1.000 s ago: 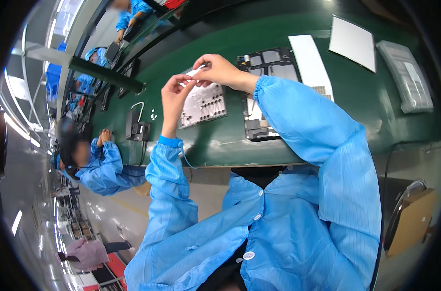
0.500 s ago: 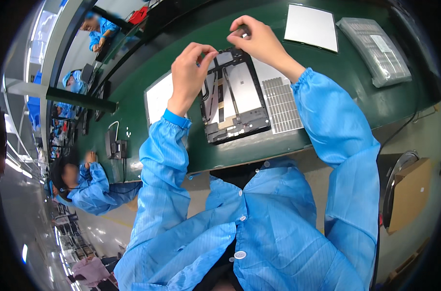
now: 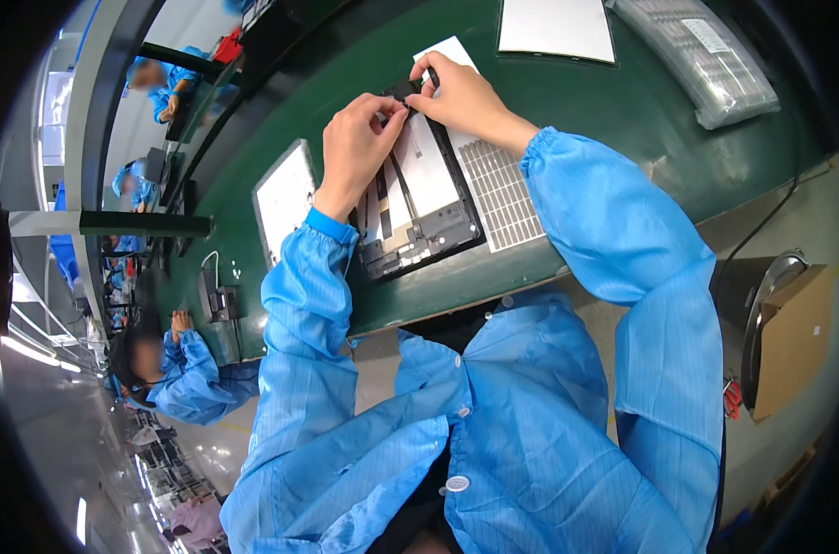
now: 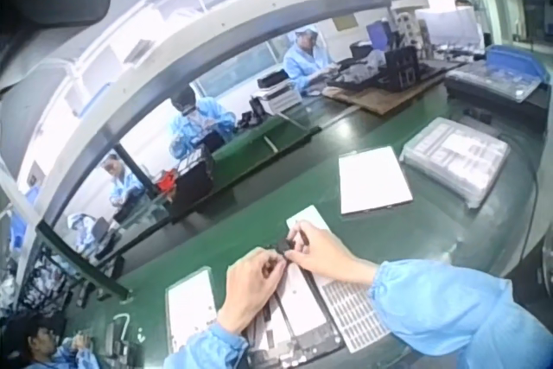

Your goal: Assembling internal components and applying labels to tablet devices at a factory workbench.

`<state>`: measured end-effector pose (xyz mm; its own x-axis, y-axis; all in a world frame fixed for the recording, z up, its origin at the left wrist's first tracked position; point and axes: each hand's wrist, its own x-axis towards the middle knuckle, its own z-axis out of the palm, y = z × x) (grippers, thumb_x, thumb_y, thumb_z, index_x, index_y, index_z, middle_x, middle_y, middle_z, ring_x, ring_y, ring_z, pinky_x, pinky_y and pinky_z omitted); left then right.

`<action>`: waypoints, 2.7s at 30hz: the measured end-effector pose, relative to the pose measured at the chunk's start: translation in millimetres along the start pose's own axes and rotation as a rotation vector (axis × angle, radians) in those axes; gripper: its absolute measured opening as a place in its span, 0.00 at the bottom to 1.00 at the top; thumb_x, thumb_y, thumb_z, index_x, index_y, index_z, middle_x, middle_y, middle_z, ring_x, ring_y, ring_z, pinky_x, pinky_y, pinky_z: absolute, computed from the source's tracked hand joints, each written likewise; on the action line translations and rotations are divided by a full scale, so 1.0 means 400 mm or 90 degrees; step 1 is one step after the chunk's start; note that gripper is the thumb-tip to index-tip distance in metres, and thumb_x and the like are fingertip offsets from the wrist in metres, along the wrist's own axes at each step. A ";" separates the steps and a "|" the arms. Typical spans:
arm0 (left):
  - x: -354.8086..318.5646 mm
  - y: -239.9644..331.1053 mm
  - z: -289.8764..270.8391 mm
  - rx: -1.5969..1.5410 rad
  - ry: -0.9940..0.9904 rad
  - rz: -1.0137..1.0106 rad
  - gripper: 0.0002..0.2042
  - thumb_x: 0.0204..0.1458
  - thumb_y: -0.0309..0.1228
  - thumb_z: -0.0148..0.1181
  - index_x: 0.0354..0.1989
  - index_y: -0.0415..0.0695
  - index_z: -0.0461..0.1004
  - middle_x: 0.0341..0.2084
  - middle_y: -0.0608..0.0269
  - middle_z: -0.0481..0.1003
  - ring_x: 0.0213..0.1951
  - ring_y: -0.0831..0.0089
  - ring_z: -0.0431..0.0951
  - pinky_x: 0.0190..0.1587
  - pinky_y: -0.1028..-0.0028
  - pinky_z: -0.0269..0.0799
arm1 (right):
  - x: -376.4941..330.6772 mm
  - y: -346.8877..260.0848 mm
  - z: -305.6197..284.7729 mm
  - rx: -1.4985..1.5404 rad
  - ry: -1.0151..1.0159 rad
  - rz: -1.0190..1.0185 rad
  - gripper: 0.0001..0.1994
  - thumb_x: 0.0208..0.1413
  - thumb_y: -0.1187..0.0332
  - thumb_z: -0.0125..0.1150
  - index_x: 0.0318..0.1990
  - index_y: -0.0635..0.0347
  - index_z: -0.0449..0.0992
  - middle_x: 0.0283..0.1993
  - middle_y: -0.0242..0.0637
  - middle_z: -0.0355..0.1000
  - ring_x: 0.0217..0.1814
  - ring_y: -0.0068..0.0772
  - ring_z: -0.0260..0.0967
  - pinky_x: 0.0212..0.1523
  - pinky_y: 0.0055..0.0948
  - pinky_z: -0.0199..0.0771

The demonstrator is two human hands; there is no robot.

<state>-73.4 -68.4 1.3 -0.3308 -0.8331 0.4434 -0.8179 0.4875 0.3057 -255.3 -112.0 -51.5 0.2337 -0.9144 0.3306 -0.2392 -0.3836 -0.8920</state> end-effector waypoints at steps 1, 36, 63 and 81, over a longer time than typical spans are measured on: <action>0.001 0.002 0.004 0.004 -0.004 -0.004 0.07 0.52 0.33 0.67 0.32 0.43 0.82 0.27 0.63 0.78 0.24 0.69 0.76 0.30 0.71 0.71 | 0.003 0.009 0.001 -0.013 0.001 0.005 0.16 0.54 0.66 0.68 0.47 0.57 0.71 0.30 0.28 0.73 0.27 0.19 0.69 0.29 0.23 0.67; -0.248 -0.039 -0.054 -0.528 0.244 -0.162 0.24 0.62 0.30 0.55 0.66 0.42 0.62 0.74 0.44 0.40 0.75 0.48 0.41 0.73 0.60 0.43 | -0.116 -0.265 0.044 0.226 -0.119 0.020 0.22 0.54 0.86 0.57 0.52 0.56 0.57 0.74 0.52 0.55 0.72 0.37 0.59 0.63 0.30 0.67; -0.302 -0.045 -0.089 -0.794 0.193 -0.118 0.11 0.62 0.25 0.50 0.52 0.39 0.66 0.54 0.50 0.63 0.58 0.52 0.65 0.61 0.63 0.61 | 0.883 -0.091 0.572 -0.471 -0.086 -0.498 0.29 0.51 0.70 0.67 0.61 0.54 0.64 0.65 0.39 0.68 0.69 0.46 0.63 0.66 0.41 0.63; -0.307 -0.047 -0.078 -0.830 0.111 -0.099 0.07 0.65 0.29 0.46 0.43 0.40 0.68 0.41 0.52 0.68 0.42 0.50 0.72 0.45 0.58 0.69 | 1.136 -0.106 0.823 -1.134 -0.366 -0.594 0.26 0.50 0.65 0.67 0.59 0.46 0.71 0.56 0.32 0.72 0.67 0.40 0.61 0.66 0.68 0.52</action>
<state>-2.6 33.1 -32.6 -0.1306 -0.9059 0.4029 0.2404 0.3653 0.8993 171.3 -468.6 35.0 0.9073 -0.4200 -0.0212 -0.2596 -0.5990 0.7575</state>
